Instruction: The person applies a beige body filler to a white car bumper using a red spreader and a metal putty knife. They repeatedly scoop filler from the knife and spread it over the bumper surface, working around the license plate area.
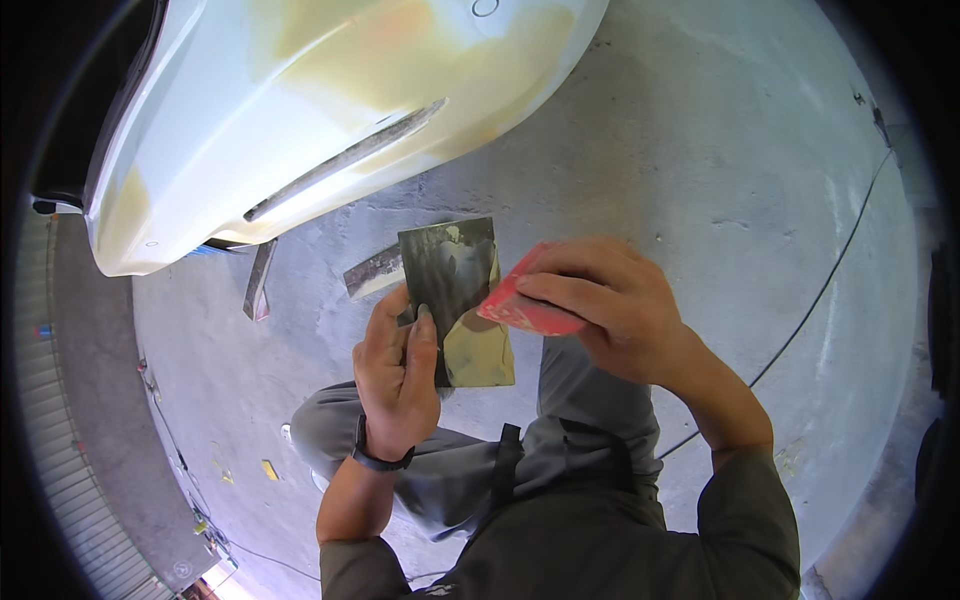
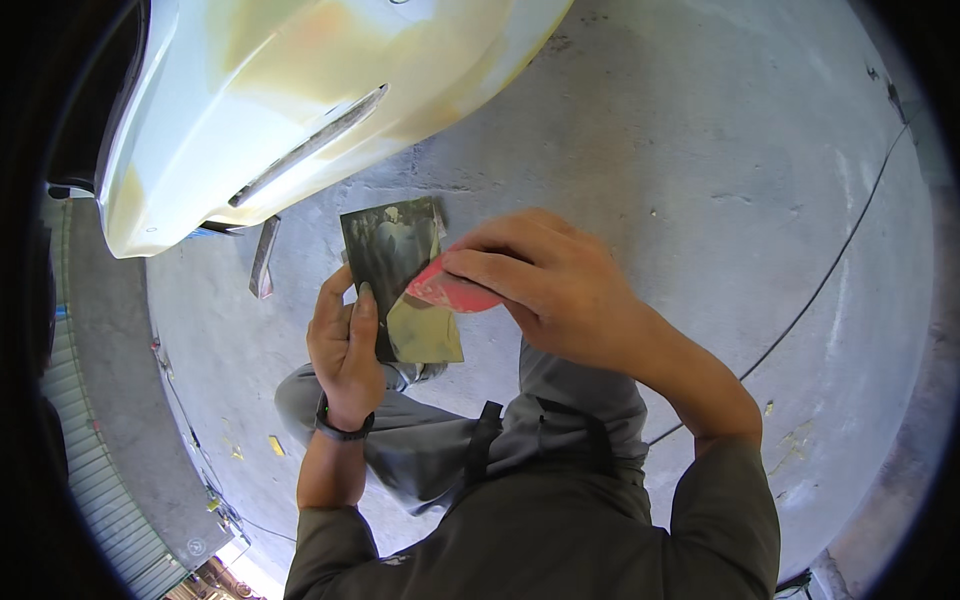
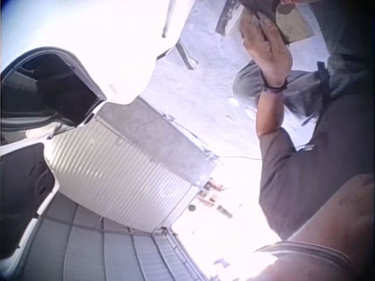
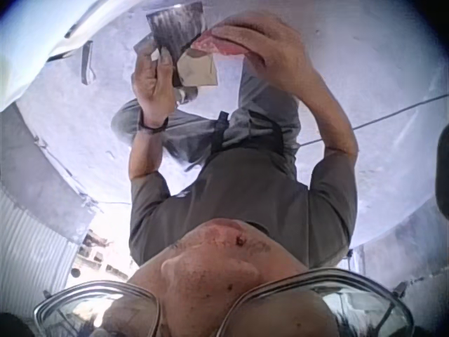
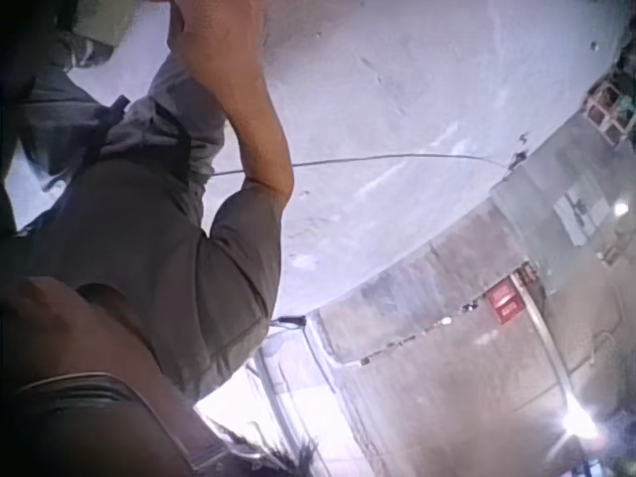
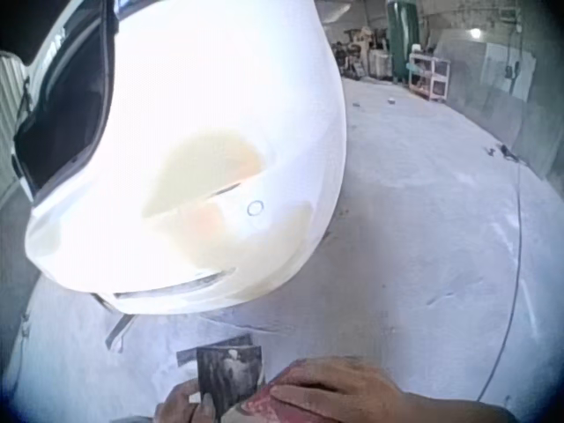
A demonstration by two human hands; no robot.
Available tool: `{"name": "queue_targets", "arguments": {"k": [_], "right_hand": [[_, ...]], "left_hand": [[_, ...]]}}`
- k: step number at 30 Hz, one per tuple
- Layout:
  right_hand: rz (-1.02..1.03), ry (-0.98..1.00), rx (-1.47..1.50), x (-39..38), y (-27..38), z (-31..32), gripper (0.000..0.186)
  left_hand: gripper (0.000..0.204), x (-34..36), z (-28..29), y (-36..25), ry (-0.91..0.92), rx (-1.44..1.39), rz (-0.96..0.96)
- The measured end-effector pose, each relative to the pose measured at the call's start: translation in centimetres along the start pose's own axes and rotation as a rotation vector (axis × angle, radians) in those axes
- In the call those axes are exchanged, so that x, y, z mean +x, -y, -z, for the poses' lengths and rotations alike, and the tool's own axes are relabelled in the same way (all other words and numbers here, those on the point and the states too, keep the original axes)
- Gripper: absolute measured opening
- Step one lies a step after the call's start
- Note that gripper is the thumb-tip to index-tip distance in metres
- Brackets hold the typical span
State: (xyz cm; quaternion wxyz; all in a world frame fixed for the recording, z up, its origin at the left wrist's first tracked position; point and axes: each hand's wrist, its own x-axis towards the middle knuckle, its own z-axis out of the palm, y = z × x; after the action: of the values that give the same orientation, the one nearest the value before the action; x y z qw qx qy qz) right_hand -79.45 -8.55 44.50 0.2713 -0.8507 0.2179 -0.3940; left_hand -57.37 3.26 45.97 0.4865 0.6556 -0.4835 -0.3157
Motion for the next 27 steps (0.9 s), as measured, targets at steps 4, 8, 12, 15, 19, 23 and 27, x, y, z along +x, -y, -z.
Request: {"name": "queue_targets", "arguments": {"k": [4, 8, 12, 15, 19, 23, 27], "right_hand": [[0.05, 0.067, -0.009, -0.1, -0.1, -1.8, 0.043], [0.01, 0.132, 0.093, -0.6, 0.7, -3.3, 0.04], [0.032, 0.198, 0.168, -1.4, 1.4, -4.2, 0.042], [-0.018, 0.301, 0.2, -2.4, 1.5, -3.7, 0.042], [-0.254, 0.162, 0.563, -2.5, 0.3, -0.3, 0.039], [-0.277, -0.099, 0.461, 1.9, -0.9, 3.5, 0.028], [-0.092, -0.058, -0.152, 8.4, 0.1, 5.6, 0.032]], "left_hand": [[0.034, -0.3, 0.3, -0.4, 0.043, 0.262, -0.087], [0.033, 0.1, 0.4, -0.1, 0.015, 0.298, -0.175], [0.032, 0.4, 0.9, -0.3, -0.003, 0.389, -0.182], [0.035, 0.4, 1.5, -0.7, -0.037, 0.497, -0.195], [0.031, 1.5, 2.0, -0.3, -0.052, 0.444, -0.298], [0.028, 2.4, 0.7, 1.5, 0.364, 0.451, -0.116], [0.029, 4.2, -0.7, 3.6, 0.617, 0.523, -0.107]]}}
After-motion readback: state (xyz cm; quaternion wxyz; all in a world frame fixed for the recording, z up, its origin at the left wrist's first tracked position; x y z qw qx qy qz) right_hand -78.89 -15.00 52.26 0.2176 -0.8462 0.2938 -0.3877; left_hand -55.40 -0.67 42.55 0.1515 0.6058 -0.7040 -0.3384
